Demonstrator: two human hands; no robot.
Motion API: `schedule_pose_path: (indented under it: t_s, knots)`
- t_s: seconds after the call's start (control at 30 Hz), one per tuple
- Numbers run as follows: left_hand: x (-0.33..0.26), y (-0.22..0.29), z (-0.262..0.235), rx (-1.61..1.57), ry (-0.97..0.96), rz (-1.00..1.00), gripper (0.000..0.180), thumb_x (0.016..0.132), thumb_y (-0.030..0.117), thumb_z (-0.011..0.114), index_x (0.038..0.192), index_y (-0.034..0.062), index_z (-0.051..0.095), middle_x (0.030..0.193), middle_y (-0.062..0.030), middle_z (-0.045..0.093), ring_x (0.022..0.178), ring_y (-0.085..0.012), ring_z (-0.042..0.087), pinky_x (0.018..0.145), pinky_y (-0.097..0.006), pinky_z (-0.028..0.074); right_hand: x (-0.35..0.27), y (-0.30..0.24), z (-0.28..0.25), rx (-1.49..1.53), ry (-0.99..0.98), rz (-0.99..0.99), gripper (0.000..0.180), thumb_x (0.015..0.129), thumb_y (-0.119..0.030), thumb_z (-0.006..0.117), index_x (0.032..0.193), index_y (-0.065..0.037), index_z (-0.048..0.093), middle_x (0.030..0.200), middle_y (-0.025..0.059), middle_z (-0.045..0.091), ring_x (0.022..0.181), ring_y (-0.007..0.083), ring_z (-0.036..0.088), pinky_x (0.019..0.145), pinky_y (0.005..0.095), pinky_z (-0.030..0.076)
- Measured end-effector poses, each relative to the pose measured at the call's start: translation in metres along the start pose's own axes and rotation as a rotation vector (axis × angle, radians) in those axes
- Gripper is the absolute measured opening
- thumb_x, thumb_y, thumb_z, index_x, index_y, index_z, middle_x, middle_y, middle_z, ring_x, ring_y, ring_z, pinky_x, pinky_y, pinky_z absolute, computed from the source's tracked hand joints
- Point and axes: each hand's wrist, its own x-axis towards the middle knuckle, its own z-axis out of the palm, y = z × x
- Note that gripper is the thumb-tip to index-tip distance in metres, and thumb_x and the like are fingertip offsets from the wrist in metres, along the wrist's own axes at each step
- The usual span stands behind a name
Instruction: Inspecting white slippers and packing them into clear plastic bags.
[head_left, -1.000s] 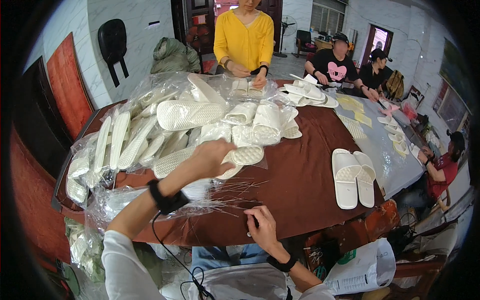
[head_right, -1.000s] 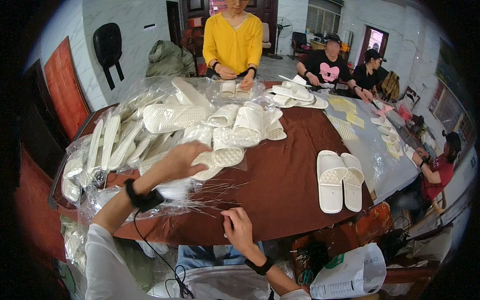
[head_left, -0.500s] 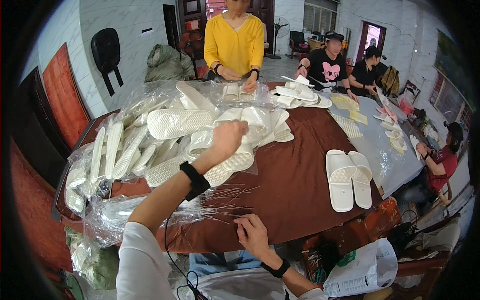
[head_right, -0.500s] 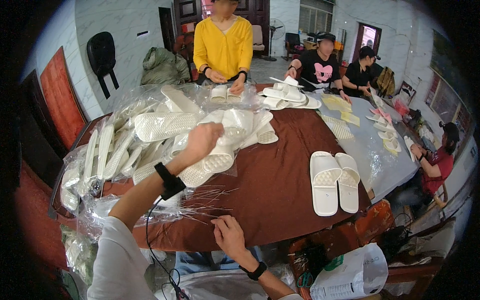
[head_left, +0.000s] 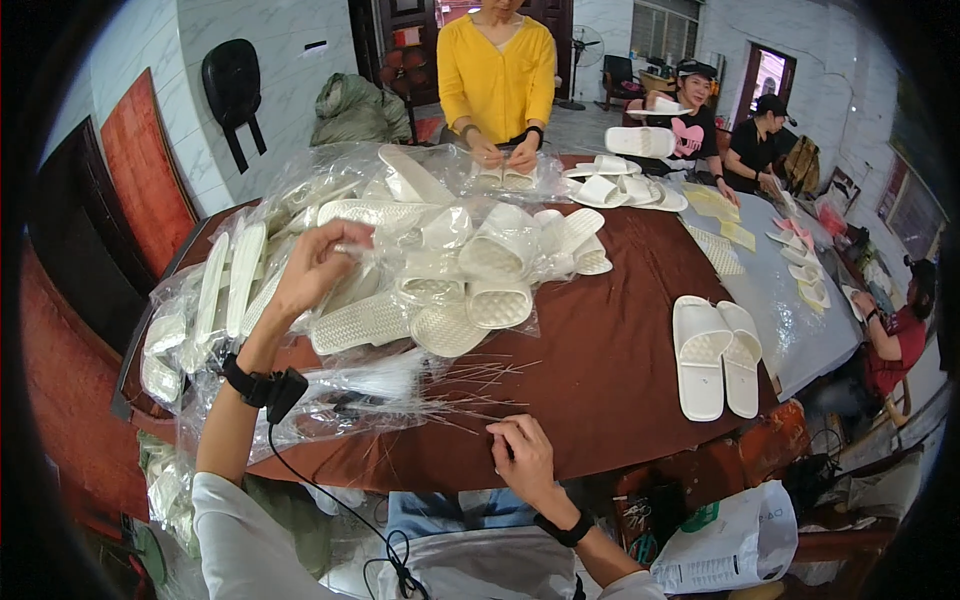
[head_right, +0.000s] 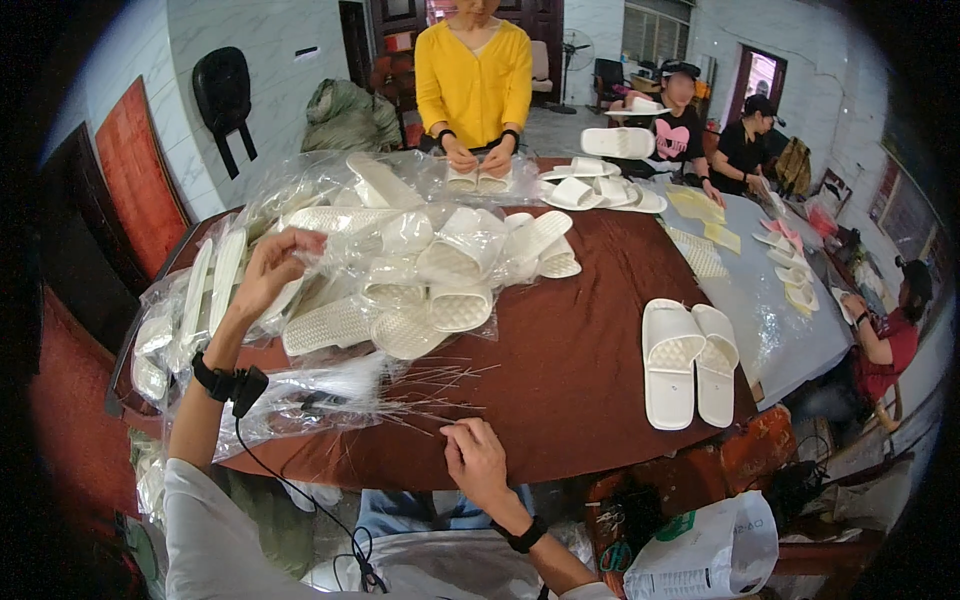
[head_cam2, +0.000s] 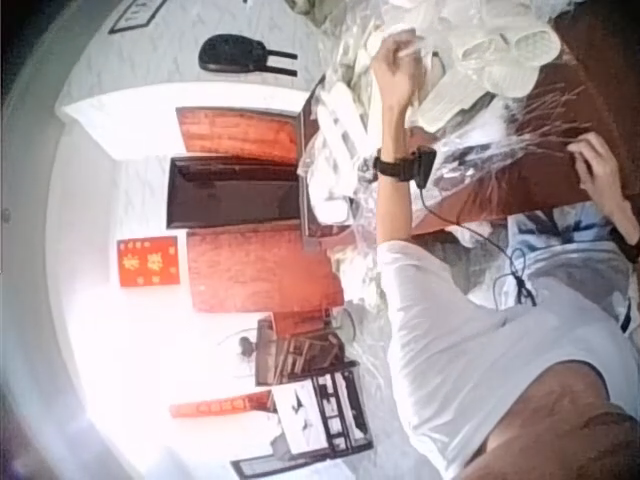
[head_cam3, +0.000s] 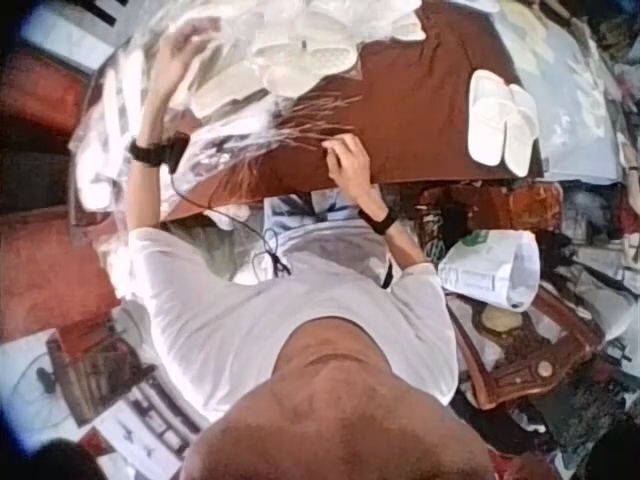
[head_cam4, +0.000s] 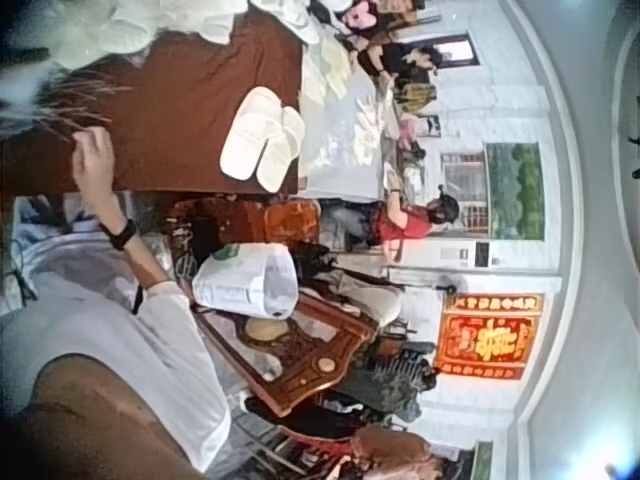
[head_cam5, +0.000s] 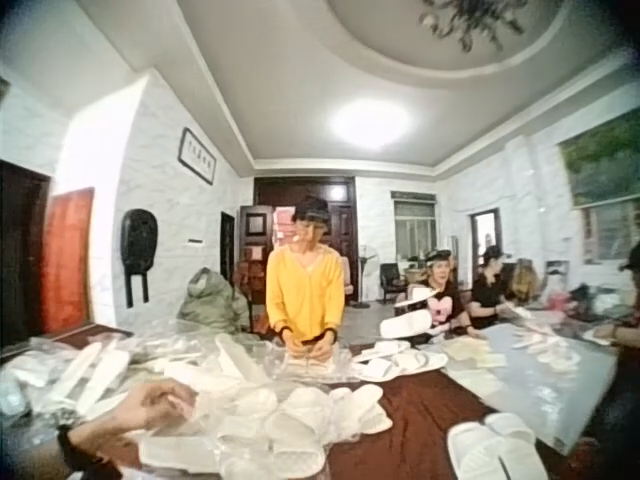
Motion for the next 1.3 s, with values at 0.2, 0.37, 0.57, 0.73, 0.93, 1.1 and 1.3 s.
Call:
schedule_pose_path:
  t_s: [0.2,0.37,0.57,0.73,0.93,1.1,1.3]
  knots:
    - [-0.027,-0.019,0.005,-0.327,0.297,-0.683,0.076,0.087,0.056,0.060,0.130,-0.0053,0.046,0.126,-0.0185,0.046,0.107,-0.0297,0.060,0.084,-0.039,0.052,0.001,-0.002,0.003,-0.058,0.002,-0.002,0.016,0.083,-0.001,0.064,0.098,-0.005,0.065,0.095,0.0113,0.059,0.085,0.0305,0.059,0.072,0.0407,0.050]
    - [0.009,-0.047,0.014,-0.650,0.367,-1.000,0.102,0.073,0.063,0.074,0.140,-0.0047,0.036,0.133,-0.0263,0.035,0.102,-0.0336,0.060,0.082,-0.040,0.052,0.000,-0.001,0.003,-0.079,-0.001,-0.004,0.016,0.083,-0.003,0.063,0.098,-0.006,0.065,0.095,0.0113,0.059,0.086,0.0306,0.058,0.073,0.0403,0.050]
    - [0.049,-0.071,0.030,-0.558,0.044,-0.824,0.091,0.076,0.049,0.079,0.139,-0.0037,0.039,0.129,-0.0245,0.046,0.097,-0.0264,0.061,0.077,-0.037,0.054,-0.002,-0.004,0.001,-0.046,-0.023,0.021,0.019,0.082,-0.001,0.063,0.100,-0.005,0.065,0.097,0.0116,0.059,0.087,0.0314,0.058,0.074,0.0398,0.050]
    - [0.092,-0.067,0.050,-0.277,0.191,-0.506,0.059,0.087,0.015,0.068,0.138,-0.0038,0.043,0.091,-0.0099,0.066,0.072,-0.0198,0.067,0.060,-0.031,0.054,-0.001,-0.003,0.002,-0.032,-0.011,0.009,0.019,0.082,0.000,0.062,0.099,-0.005,0.065,0.097,0.0111,0.059,0.087,0.0312,0.058,0.074,0.0393,0.050]
    - [0.119,0.019,0.008,-0.268,0.212,-0.299,0.041,0.096,0.011,0.053,0.136,0.0109,0.052,0.094,-0.0035,0.065,0.072,-0.0163,0.068,0.062,-0.028,0.055,0.000,-0.003,-0.001,-0.043,-0.010,0.011,0.018,0.082,-0.001,0.062,0.099,-0.005,0.064,0.097,0.0111,0.058,0.087,0.0313,0.057,0.075,0.0399,0.049]
    - [0.084,0.037,-0.080,-0.337,0.156,-0.093,0.045,0.099,0.028,0.056,0.141,0.0137,0.049,0.091,0.0032,0.060,0.079,-0.0112,0.066,0.067,-0.022,0.053,0.001,-0.006,0.001,-0.024,-0.027,0.014,0.018,0.082,-0.002,0.062,0.100,-0.006,0.064,0.098,0.0112,0.058,0.088,0.0315,0.057,0.076,0.0404,0.049]
    - [-0.022,0.105,-0.104,-0.651,0.329,-0.070,0.056,0.097,0.020,0.057,0.146,0.0024,0.037,0.085,0.0035,0.055,0.066,-0.0031,0.057,0.057,-0.015,0.047,0.001,-0.003,-0.006,0.059,0.015,0.042,0.015,0.082,0.001,0.063,0.095,-0.004,0.066,0.094,0.0117,0.062,0.085,0.0292,0.061,0.074,0.0372,0.050]
